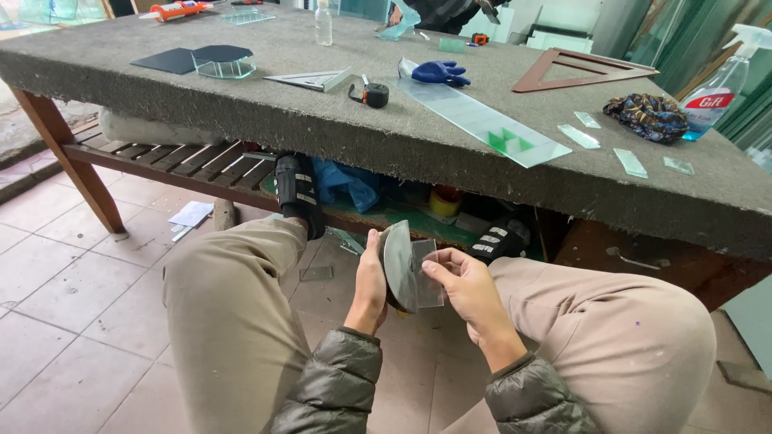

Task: Manually sanding and smoothing the edges of a small piece of glass using an abrasive stone.

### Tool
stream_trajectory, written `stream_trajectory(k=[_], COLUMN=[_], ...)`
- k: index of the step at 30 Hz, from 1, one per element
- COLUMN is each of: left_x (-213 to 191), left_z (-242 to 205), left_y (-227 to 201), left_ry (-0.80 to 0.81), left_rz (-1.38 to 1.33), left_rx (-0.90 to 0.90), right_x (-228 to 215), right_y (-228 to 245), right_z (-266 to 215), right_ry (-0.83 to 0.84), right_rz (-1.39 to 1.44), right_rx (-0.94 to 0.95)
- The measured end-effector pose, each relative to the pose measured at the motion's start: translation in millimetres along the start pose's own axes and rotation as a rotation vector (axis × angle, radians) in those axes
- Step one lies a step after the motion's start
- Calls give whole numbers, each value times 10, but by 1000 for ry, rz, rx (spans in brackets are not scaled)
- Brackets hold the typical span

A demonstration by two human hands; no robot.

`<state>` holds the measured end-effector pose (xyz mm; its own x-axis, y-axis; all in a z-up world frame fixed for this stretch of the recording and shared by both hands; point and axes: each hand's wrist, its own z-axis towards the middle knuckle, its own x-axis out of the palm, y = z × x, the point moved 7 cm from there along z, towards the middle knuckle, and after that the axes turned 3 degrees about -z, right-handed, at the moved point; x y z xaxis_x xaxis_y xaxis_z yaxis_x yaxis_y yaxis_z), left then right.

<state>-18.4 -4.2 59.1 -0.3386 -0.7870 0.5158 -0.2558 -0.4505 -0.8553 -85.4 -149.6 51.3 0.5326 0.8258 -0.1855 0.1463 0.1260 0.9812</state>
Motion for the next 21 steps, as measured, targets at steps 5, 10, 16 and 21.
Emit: stream_trajectory(k=[5,10,16,21], left_x=[-2,79,67,-27], left_z=[58,-34,16,202], left_y=[63,2,61,249], left_ry=[-8,-35,10,8], left_rz=[11,-35,103,82], left_rx=[3,-71,-31,-41], right_x=[-42,23,108,60], right_y=[120,195,-83,-65], right_z=[-44,-105,146,127], right_ry=[-11,14,16,-80], right_rz=[86,125,102,42], right_rx=[19,0,-87,-115])
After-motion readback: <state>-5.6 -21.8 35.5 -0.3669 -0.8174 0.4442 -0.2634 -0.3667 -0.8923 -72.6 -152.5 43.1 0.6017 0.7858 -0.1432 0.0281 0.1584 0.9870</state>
